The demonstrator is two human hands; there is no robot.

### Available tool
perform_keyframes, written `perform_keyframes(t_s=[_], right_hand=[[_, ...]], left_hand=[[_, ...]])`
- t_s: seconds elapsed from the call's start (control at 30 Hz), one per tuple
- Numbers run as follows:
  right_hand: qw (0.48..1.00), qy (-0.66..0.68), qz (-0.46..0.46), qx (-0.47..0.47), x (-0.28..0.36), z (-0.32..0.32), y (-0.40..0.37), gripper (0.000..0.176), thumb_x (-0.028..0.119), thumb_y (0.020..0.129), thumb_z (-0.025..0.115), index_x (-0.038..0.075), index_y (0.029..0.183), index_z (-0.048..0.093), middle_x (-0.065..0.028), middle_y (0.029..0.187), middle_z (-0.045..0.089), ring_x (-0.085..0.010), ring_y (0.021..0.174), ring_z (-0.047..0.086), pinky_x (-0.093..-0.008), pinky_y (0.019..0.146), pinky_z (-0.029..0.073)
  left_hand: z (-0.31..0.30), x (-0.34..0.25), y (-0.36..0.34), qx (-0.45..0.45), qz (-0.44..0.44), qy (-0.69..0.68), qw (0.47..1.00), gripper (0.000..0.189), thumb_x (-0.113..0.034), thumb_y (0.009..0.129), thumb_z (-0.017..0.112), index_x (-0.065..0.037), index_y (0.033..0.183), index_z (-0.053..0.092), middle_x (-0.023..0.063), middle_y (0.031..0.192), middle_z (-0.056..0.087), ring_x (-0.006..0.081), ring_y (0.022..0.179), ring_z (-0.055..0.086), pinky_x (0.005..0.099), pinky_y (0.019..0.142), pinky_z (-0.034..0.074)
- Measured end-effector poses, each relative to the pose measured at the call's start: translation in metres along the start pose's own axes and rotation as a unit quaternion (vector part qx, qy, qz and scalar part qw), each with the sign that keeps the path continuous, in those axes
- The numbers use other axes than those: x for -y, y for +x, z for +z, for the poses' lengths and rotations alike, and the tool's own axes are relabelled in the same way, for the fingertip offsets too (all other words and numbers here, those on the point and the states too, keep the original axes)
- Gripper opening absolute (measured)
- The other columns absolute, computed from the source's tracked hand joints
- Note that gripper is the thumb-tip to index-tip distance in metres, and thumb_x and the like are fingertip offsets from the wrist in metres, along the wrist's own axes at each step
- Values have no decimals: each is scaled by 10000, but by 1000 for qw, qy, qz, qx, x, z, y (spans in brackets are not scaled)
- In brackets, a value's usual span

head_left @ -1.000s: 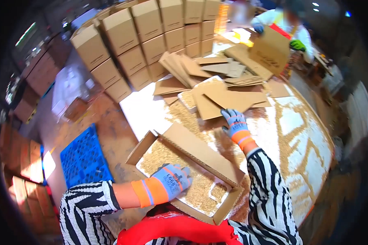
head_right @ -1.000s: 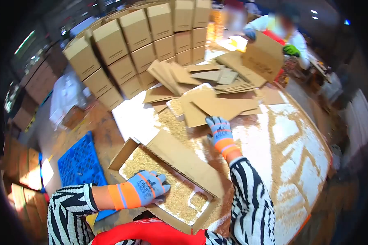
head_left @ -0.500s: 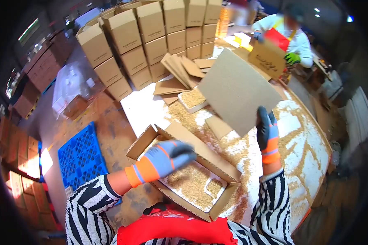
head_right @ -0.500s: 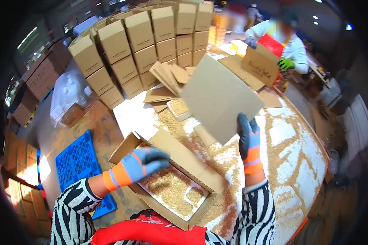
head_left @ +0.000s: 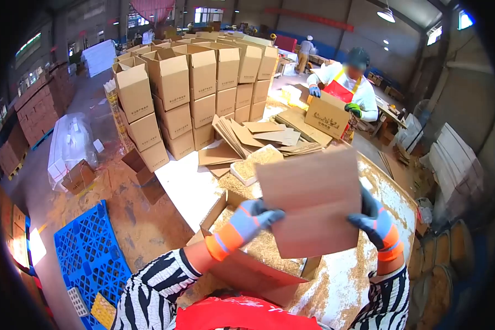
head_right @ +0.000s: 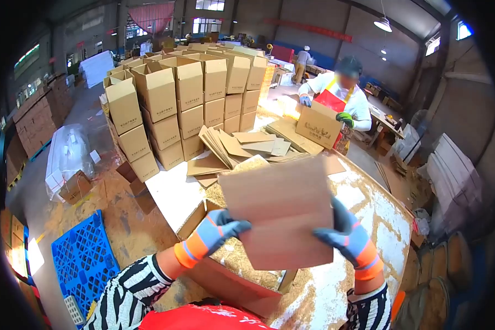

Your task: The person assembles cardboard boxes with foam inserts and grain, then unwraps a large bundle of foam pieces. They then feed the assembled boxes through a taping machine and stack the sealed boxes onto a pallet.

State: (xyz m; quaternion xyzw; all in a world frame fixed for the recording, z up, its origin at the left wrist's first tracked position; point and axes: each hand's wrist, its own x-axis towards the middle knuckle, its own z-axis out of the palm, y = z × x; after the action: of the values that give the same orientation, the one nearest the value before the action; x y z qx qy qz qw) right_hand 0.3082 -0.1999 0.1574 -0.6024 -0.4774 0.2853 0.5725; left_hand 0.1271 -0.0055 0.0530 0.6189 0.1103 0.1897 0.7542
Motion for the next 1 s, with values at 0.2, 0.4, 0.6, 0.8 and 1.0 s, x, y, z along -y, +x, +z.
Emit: perform_keyframes(t_s=[0.2, 0.4, 0.6, 0.8, 1.0], right_hand=[[987, -140, -10, -77, 65, 33, -8, 227, 114, 813, 624, -27, 990, 617, -85, 877, 656, -133, 789, 606, -278, 701, 483], [775, -610, -147, 77, -3, 101, -3, 110, 118, 764, 603, 93, 871, 585, -126, 665, 579, -309, 632, 584, -391, 564, 453], [737, -657, -147, 57, -60, 118, 18, 51, 109, 795, 519, 100, 845, 511, -113, 644, 577, -287, 599, 590, -378, 514, 444], [728, -680, -72, 42, -75, 137, 21, 68, 146, 837, 529, 89, 873, 540, -151, 645, 581, -329, 586, 581, -405, 513, 440], [747, -662, -58, 21, -76, 132, 32, 93, 180, 843, 528, 93, 820, 549, -154, 620, 572, -331, 560, 575, -413, 503, 439]], left_hand=[[-75, 8, -14, -222, 237, 436, 839, 617, -287, 702, 736, -26, 1202, 484, 189, 1172, 518, 326, 1084, 493, 383, 930, 394], [-121, 83, -29, -165, 33, 301, 939, 501, -244, 808, 607, -18, 1234, 473, 193, 1187, 534, 307, 1105, 510, 334, 926, 397], [-110, 84, -34, -182, 45, 266, 945, 411, -178, 855, 536, -11, 1228, 484, 181, 1189, 546, 294, 1085, 529, 323, 920, 402], [-111, 104, -29, -200, 66, 215, 954, 409, -209, 874, 535, 3, 1220, 484, 181, 1188, 546, 297, 1088, 527, 324, 926, 400], [-104, 94, -35, -196, 62, 244, 948, 403, -218, 884, 532, 1, 1219, 484, 186, 1188, 544, 307, 1090, 522, 328, 920, 403]])
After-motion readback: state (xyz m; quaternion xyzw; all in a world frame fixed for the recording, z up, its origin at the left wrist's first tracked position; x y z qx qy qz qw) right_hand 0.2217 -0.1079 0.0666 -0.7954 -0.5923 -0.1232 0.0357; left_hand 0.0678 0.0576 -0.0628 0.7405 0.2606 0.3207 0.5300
